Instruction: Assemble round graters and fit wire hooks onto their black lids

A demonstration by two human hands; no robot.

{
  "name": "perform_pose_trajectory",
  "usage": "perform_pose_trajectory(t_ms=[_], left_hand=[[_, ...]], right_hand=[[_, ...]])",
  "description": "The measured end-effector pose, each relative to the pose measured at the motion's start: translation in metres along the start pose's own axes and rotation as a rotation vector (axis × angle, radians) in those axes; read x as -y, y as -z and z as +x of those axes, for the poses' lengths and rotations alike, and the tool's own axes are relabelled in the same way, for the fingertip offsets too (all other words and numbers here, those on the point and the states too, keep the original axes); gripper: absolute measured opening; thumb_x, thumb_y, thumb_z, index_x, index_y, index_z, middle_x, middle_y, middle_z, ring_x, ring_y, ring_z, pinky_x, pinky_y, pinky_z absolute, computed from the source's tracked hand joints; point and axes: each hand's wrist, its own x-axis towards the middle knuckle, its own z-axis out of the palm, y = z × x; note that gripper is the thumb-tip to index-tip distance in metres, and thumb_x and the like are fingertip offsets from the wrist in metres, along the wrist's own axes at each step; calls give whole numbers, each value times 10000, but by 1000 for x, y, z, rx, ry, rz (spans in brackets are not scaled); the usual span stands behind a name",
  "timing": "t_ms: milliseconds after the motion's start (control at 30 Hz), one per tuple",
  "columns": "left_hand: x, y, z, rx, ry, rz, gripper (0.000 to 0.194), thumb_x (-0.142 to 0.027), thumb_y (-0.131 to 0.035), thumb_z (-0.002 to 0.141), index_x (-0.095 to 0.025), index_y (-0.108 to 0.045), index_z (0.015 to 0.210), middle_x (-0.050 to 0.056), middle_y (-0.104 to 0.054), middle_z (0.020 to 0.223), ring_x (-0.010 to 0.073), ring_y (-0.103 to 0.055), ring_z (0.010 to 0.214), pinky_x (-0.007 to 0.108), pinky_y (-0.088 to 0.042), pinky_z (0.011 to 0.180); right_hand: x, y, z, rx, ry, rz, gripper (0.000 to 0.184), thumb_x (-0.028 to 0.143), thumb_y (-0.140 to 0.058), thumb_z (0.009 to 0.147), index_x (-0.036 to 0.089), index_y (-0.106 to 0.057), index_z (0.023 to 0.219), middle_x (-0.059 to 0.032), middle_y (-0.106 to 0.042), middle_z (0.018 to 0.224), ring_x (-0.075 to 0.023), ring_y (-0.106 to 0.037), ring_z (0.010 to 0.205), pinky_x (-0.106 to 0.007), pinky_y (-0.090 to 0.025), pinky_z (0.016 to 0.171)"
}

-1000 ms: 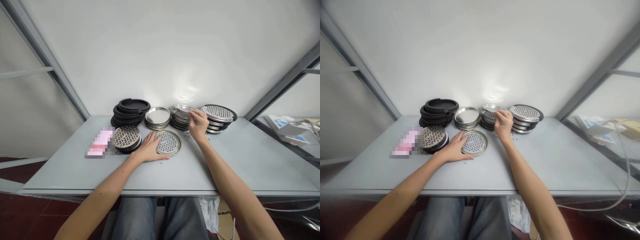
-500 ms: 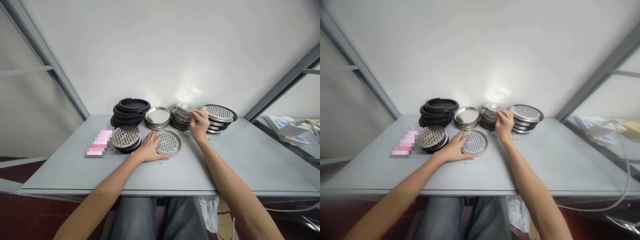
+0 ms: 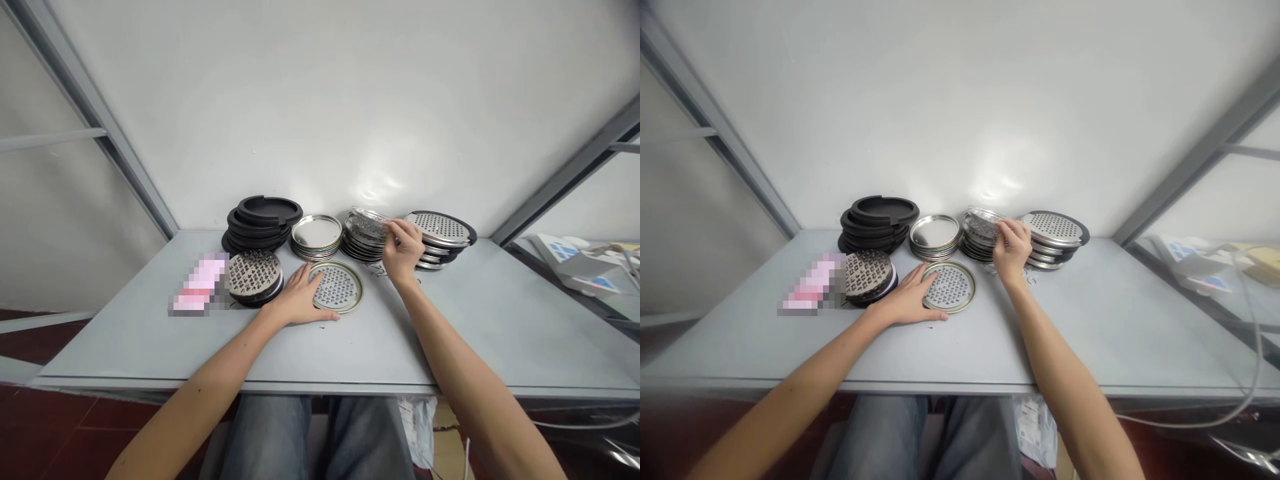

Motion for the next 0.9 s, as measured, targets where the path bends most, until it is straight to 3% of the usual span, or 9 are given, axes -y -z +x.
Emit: perform_pose_trajectory(t_ms=[200, 467, 667, 900], left_hand=[[2, -1, 0, 1, -1, 7, 1128, -815, -572, 599, -199, -239, 1483, 127, -52, 1585, 383, -9, 1441, 492, -157, 1151], [-1, 1, 0, 13, 6, 12, 1168, -840, -551, 589, -173, -226, 1490, 146, -38, 1583, 385, -14, 1440, 499, -162, 1152], [0, 1, 0, 11, -5, 12, 1146, -833, -555, 597, -197, -222, 1492, 126, -31, 1587, 382, -13, 1441, 501, -164, 1150], [-2, 2, 0, 18, 5, 32, 1155, -842, -540, 598, -173, -229, 1486, 147, -18, 1584, 378, -18, 1442, 485, -161, 1151]], right_hand=[[2, -4, -4, 90, 117, -123, 167, 201, -543, 869, 264, -696, 852, -22, -724, 912, -240, -610, 946, -468, -381, 945], [-1, -3, -1, 7, 15, -60, 219, 230, -469, 910, 224, -687, 915, -77, -698, 951, -235, -632, 913, -408, -471, 849], [-8, -3, -5, 169, 159, -143, 211, 166, -497, 880, 259, -678, 936, -60, -695, 989, -251, -596, 948, -440, -425, 889], [-8, -8, -11, 239, 238, -219, 218, 151, -482, 882, 252, -667, 937, -53, -688, 941, -227, -587, 876, -395, -424, 827]])
